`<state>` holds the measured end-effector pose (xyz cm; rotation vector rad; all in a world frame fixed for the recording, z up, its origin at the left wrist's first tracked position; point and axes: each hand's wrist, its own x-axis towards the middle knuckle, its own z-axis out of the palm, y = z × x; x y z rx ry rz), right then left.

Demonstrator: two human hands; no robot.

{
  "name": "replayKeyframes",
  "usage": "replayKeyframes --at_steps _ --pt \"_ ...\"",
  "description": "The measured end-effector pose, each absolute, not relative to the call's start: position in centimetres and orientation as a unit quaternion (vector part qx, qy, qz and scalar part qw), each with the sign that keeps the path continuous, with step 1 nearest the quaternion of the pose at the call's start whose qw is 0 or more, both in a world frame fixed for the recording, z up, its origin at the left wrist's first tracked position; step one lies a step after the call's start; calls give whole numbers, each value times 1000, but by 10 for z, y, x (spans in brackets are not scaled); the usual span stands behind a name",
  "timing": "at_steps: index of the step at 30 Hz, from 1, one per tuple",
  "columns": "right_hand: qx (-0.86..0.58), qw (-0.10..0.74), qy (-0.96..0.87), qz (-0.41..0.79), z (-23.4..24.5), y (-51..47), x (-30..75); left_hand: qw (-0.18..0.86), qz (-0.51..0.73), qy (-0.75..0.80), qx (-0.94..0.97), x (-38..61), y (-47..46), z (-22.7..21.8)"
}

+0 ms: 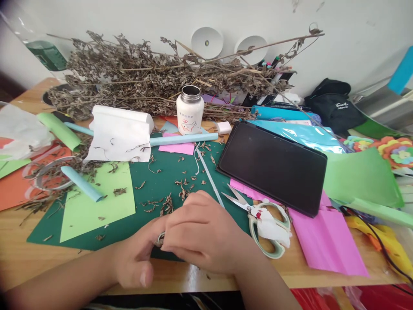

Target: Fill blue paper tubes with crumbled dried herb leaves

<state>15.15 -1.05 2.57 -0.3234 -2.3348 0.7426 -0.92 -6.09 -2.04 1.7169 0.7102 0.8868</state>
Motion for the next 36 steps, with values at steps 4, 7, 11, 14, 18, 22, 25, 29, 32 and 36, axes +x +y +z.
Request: replayKeyframes --at_steps 4,7,11,14,18,22,25,29,32,36 --pt "-122 289 -914 257 31 -14 153 515 383 285 712 -7 -62 -14" --pt "-121 273 -921 251 34 -13 154 510 386 303 706 -4 -64 -12" --pt "-118 270 -894 337 32 -11 152 495 420 292 702 -2 -65 -17" --pt "-132 276 -850 429 26 -10 149 493 453 277 689 -1 -66 -21" --pt "-173 300 -805 481 21 -10 146 500 454 288 679 0 -66 -23" --pt "-187 278 -826 454 25 -14 146 499 463 279 677 0 -66 -24" --pt "-178 296 -866 361 29 -17 145 497 462 290 675 -1 -65 -24" --pt "-124 331 -920 171 29 -22 145 497 420 314 691 -3 -63 -22" --pt "-144 338 -925 98 28 -26 143 503 388 321 703 -5 -62 -19" --pt "-164 350 -919 79 25 -28 139 497 390 304 713 -8 -60 -15"
